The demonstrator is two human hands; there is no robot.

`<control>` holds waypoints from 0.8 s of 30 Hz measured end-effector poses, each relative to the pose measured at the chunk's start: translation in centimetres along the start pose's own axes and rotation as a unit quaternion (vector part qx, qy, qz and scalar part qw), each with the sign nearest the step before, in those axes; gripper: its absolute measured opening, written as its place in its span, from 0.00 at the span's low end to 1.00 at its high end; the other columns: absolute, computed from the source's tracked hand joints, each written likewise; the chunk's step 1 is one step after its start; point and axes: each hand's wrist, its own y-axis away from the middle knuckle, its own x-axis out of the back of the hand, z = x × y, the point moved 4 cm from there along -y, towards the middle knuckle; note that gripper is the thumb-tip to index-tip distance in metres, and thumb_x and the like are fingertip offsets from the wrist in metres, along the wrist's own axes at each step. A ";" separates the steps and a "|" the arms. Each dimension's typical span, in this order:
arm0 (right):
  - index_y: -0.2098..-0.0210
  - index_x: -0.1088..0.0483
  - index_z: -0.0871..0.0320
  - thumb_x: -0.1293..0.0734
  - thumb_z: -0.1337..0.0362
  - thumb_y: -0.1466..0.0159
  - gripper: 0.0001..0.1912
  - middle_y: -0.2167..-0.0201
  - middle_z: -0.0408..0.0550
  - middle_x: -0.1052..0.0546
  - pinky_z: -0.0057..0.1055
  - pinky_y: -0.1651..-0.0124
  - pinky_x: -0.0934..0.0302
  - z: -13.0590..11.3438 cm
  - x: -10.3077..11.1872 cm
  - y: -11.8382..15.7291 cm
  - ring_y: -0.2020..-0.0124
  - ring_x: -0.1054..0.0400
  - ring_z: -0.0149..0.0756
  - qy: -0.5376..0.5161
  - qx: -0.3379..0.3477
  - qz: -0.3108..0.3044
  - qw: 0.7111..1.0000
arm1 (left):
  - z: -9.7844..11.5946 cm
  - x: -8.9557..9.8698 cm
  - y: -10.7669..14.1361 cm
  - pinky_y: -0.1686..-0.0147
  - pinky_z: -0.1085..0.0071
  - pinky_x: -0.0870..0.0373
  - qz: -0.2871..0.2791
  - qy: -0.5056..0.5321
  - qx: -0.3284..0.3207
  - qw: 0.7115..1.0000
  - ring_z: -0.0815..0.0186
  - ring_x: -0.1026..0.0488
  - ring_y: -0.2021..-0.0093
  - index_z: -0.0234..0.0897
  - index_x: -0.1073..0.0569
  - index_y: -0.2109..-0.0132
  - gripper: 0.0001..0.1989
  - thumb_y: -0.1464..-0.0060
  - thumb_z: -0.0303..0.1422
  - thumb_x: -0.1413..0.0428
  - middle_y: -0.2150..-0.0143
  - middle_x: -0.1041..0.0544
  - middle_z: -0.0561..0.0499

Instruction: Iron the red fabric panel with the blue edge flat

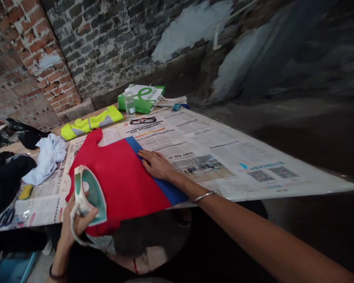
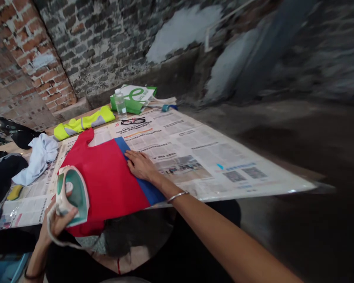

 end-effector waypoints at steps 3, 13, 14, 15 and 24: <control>0.32 0.27 0.55 0.43 0.64 0.28 0.28 0.29 0.54 0.28 0.55 0.26 0.43 -0.1 0.1 0.1 0.27 0.36 0.49 0.000 0.000 -0.004 1.000 | -0.7 -0.3 -6.9 0.43 0.49 0.20 0.012 0.024 0.003 1.000 0.47 0.19 0.44 0.34 0.19 0.44 0.31 0.52 0.46 0.31 0.45 0.16 0.40; 0.31 0.28 0.54 0.43 0.65 0.28 0.29 0.29 0.53 0.28 0.55 0.25 0.44 0.0 0.2 0.1 0.27 0.36 0.48 -0.001 0.008 -0.003 1.000 | -1.0 -0.8 -10.1 0.44 0.52 0.21 0.013 0.015 0.031 0.999 0.49 0.17 0.48 0.36 0.24 0.37 0.32 0.47 0.43 0.33 0.44 0.16 0.41; 0.31 0.28 0.54 0.43 0.65 0.28 0.29 0.29 0.53 0.28 0.55 0.25 0.44 0.0 0.2 0.1 0.27 0.36 0.48 -0.001 0.006 -0.003 1.000 | -0.9 -0.5 -8.2 0.42 0.51 0.22 0.005 0.010 0.032 0.999 0.48 0.18 0.45 0.36 0.24 0.36 0.33 0.47 0.44 0.33 0.42 0.17 0.41; 0.31 0.28 0.55 0.43 0.64 0.28 0.29 0.29 0.53 0.28 0.55 0.25 0.44 0.0 0.2 0.1 0.27 0.36 0.48 0.000 0.003 -0.004 1.000 | -0.9 -0.2 -6.1 0.40 0.49 0.23 0.001 0.004 0.033 0.999 0.46 0.19 0.43 0.37 0.24 0.36 0.34 0.47 0.45 0.33 0.39 0.18 0.40; 0.32 0.27 0.54 0.43 0.64 0.27 0.28 0.29 0.53 0.28 0.57 0.25 0.44 0.3 -0.2 -0.1 0.28 0.35 0.50 -0.003 0.008 0.005 1.000 | -0.2 1.1 7.4 0.42 0.54 0.19 0.016 -0.075 -0.017 0.997 0.44 0.20 0.39 0.40 0.17 0.46 0.24 0.45 0.48 0.34 0.38 0.19 0.40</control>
